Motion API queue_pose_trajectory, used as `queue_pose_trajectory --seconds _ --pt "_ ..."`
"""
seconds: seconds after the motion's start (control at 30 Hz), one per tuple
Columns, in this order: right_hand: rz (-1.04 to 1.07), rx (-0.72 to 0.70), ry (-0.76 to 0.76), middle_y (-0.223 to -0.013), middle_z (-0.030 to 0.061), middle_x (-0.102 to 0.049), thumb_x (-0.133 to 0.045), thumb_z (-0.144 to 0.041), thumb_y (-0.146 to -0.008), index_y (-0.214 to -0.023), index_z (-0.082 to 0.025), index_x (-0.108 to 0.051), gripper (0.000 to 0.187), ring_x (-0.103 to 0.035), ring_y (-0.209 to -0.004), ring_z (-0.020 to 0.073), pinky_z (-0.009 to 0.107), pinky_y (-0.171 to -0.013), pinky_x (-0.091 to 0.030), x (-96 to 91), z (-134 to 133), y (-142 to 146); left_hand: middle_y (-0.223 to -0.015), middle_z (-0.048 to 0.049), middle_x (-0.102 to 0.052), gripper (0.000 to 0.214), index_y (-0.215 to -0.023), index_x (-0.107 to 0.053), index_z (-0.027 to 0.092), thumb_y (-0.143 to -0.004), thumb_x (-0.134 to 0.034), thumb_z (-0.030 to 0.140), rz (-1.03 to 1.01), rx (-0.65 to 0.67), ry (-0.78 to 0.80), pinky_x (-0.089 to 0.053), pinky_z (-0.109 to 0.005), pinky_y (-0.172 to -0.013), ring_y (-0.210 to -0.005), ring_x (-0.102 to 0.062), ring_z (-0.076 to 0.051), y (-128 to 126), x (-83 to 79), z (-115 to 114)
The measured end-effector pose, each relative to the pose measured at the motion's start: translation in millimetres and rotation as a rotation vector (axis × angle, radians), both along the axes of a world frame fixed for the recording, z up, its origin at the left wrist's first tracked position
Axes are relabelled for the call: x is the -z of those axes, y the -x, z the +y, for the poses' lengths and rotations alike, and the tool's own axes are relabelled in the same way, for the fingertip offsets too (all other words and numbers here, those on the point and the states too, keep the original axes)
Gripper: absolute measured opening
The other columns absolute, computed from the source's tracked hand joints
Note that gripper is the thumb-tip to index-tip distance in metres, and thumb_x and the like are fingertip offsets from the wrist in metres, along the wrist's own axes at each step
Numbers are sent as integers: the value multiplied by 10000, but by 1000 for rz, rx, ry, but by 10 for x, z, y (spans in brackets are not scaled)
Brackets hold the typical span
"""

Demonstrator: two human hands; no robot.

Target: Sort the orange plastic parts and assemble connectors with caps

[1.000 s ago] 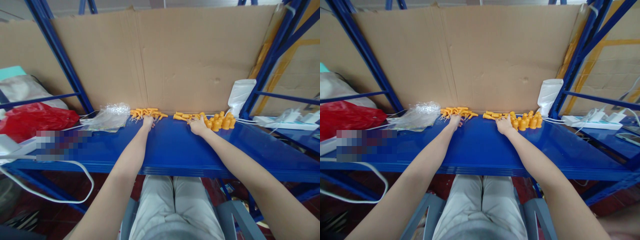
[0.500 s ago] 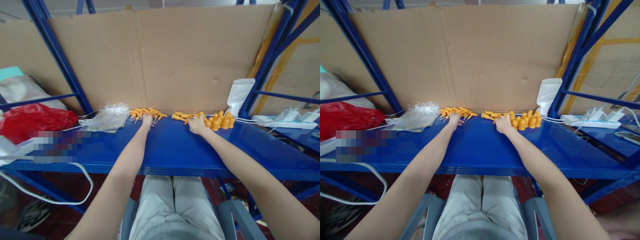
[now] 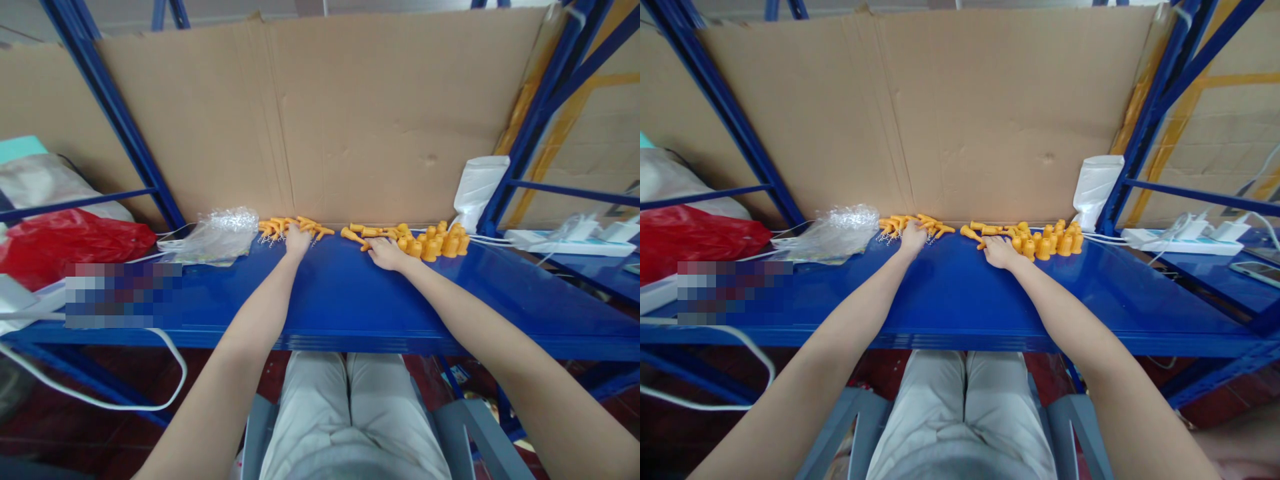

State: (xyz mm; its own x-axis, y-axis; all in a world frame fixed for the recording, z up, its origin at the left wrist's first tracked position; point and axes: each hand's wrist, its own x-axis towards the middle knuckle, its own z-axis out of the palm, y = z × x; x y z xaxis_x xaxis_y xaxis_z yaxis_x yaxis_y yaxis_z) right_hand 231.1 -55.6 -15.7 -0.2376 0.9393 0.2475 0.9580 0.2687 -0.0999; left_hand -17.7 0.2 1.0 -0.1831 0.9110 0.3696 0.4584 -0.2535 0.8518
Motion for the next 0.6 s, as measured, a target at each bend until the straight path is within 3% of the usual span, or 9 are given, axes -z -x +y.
queue_pose_trajectory --seconds 0.07,0.1,0.2,0.3,0.43,0.6 --pt "38 4 19 -1529 157 -477 -420 -208 -939 -1451 -146 -488 520 -433 -1412 322 537 -1142 -337 17 54 -8 -969 -153 -710 246 -1091 -610 111 -853 -546 101 141 -54 -9 -520 -342 -769 -883 -688 -250 -101 -14 -44" --pt "55 2 23 -1528 161 -477 -425 -212 -936 -1459 -137 -473 531 -446 -1403 321 518 -1140 -353 30 79 -10 -964 -136 -721 216 -1057 -633 121 -852 -563 111 259 -21 -40 -519 -340 -824 -925 -689 -247 -170 -22 -87" --pt "91 1 29 -1538 151 -468 -440 -239 -933 -1491 -145 -427 566 -429 -1419 315 503 -1160 -343 80 122 -6 -960 -84 -739 259 -1115 -643 151 -870 -557 145 544 191 -98 -526 -333 -874 -938 -697 -223 -402 -17 -258" --pt "115 44 64 -1573 161 -412 -434 -264 -946 -1515 -139 -392 584 -348 -1468 329 541 -1179 -302 108 111 14 -1079 -107 -733 359 -1226 -606 136 -871 -563 161 734 397 -111 -532 -350 -924 -1017 -693 -231 -591 46 -401" --pt "154 52 35 -1546 198 -440 -438 -217 -936 -1482 -81 -428 563 -403 -1438 321 482 -1178 -321 67 64 37 -1329 -147 -642 451 -1307 -557 136 -861 -587 189 849 534 -203 -458 -415 -1080 -1230 -613 -266 -701 136 -461" --pt "249 -21 -17 -1283 130 -687 -425 -100 -890 -1400 -139 -513 519 -601 -1259 252 428 -1085 -446 -9 13 51 -1358 -185 -606 461 -1301 -558 121 -853 -614 215 823 516 -189 -454 -440 -1075 -1260 -588 -302 -683 165 -426"
